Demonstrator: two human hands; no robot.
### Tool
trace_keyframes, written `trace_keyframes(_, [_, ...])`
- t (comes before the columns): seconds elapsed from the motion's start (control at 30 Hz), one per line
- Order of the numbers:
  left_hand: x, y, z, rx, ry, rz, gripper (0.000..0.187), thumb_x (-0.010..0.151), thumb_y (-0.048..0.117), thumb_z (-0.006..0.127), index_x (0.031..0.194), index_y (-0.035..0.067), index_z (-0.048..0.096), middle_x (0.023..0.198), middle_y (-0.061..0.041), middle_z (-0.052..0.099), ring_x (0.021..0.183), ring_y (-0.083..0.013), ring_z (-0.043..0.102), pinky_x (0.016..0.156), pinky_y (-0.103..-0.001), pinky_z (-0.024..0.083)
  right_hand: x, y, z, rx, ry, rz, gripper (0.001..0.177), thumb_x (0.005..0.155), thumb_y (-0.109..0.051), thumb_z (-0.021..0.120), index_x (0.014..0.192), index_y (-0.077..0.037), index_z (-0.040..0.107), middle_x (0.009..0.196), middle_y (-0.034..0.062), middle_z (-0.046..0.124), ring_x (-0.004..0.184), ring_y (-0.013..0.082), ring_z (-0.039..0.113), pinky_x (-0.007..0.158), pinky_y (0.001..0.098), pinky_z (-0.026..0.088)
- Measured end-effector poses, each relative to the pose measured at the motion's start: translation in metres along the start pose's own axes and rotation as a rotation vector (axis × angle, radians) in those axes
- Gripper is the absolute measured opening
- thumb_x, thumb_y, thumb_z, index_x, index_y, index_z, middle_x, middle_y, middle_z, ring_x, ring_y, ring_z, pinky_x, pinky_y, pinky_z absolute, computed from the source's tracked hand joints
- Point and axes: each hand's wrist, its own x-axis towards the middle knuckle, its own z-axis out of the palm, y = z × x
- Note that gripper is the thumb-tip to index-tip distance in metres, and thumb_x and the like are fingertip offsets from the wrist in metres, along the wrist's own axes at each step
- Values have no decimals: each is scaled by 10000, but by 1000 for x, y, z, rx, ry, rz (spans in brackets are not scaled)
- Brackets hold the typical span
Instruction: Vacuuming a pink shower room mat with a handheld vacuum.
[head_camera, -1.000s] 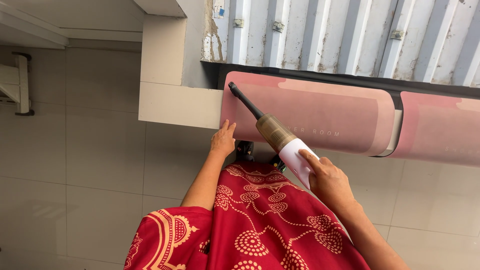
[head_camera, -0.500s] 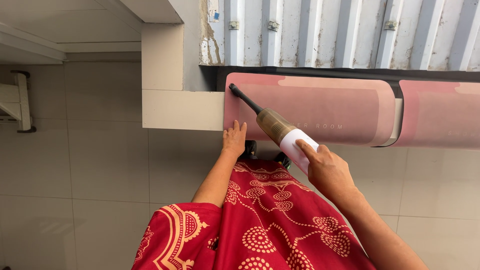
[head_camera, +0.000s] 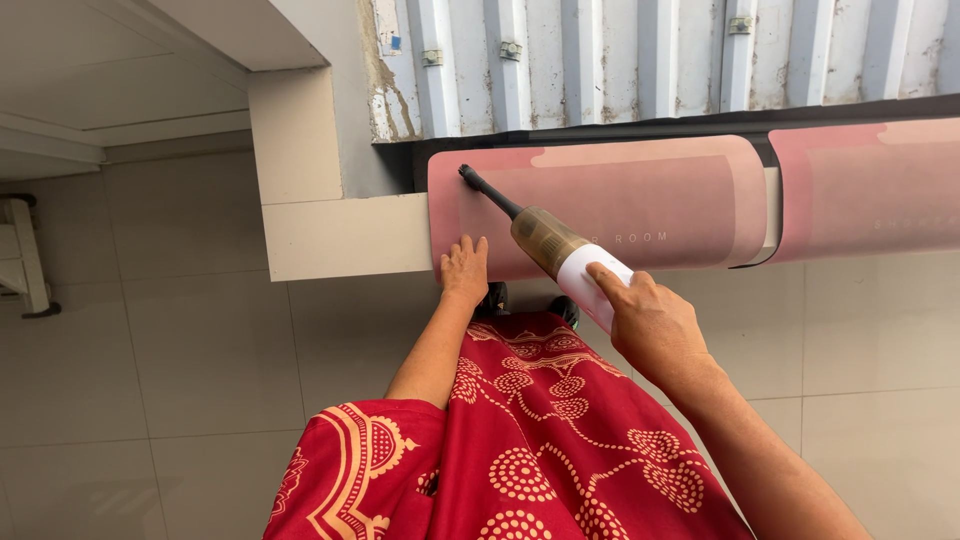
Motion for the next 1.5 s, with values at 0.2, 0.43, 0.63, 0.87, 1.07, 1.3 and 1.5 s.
trace_keyframes(0.2, [4, 8, -10, -18, -67, 16, 1003, 725, 92, 843, 1580, 218, 334, 1379, -188, 480, 1189, -338, 576, 962, -448, 490, -10, 11, 0, 25, 11, 80, 595, 908, -66, 646, 1449, -284, 532, 988, 151, 681, 816, 299, 736, 663, 434, 614])
trace_keyframes(0.43, [26, 14, 21, 5, 95, 86, 726, 819, 72, 731, 1479, 166, 445, 1403, -163, 484, 1190, -327, 577, 945, -461, 497, -22, 27, 0, 15, 14, 162, 608, 909, -61, 640, 1457, -301, 527, 999, 151, 682, 813, 282, 741, 668, 420, 620])
trace_keyframes(0.63, [23, 33, 5, -27, 40, 143, 725, 855, 63, 685, 1531, 145, 436, 1374, -183, 487, 1184, -339, 575, 987, -464, 489, -28, 33, -10, -10, 2, 181, 616, 898, -48, 640, 1452, -289, 518, 986, 162, 673, 808, 291, 737, 671, 424, 614])
trace_keyframes(0.87, [28, 43, 5, -13, 9, 143, 752, 833, 82, 707, 1522, 96, 406, 1543, -229, 371, 1254, -366, 540, 1022, -467, 475, -22, 36, -17, -304, 135, -43, 487, 871, -66, 665, 1334, -180, 570, 828, 117, 636, 692, 248, 695, 545, 388, 585])
trace_keyframes(1.07, [27, 40, 8, -23, -8, 133, 765, 854, 112, 713, 1543, 108, 379, 1572, -229, 350, 1278, -370, 528, 1026, -476, 478, -8, 38, -10, -642, 286, -222, 541, 859, -113, 671, 1388, -172, 579, 727, 40, 598, 592, 128, 616, 417, 266, 499])
trace_keyframes(1.3, [25, 39, 9, -62, -9, 115, 746, 887, 191, 726, 1543, 134, 376, 1593, -194, 332, 1308, -360, 503, 1030, -482, 474, -11, 53, -25, -793, 268, -271, 526, 884, -165, 661, 1404, -198, 589, 735, 19, 602, 613, 114, 606, 428, 239, 481])
trace_keyframes(1.5, [25, 41, 9, -57, -3, 107, 739, 897, 193, 721, 1545, 127, 373, 1591, -193, 335, 1319, -355, 498, 1042, -478, 471, -21, 76, -24, -817, 283, -237, 592, 882, -167, 668, 1459, -235, 555, 734, 17, 609, 611, 111, 614, 436, 232, 491])
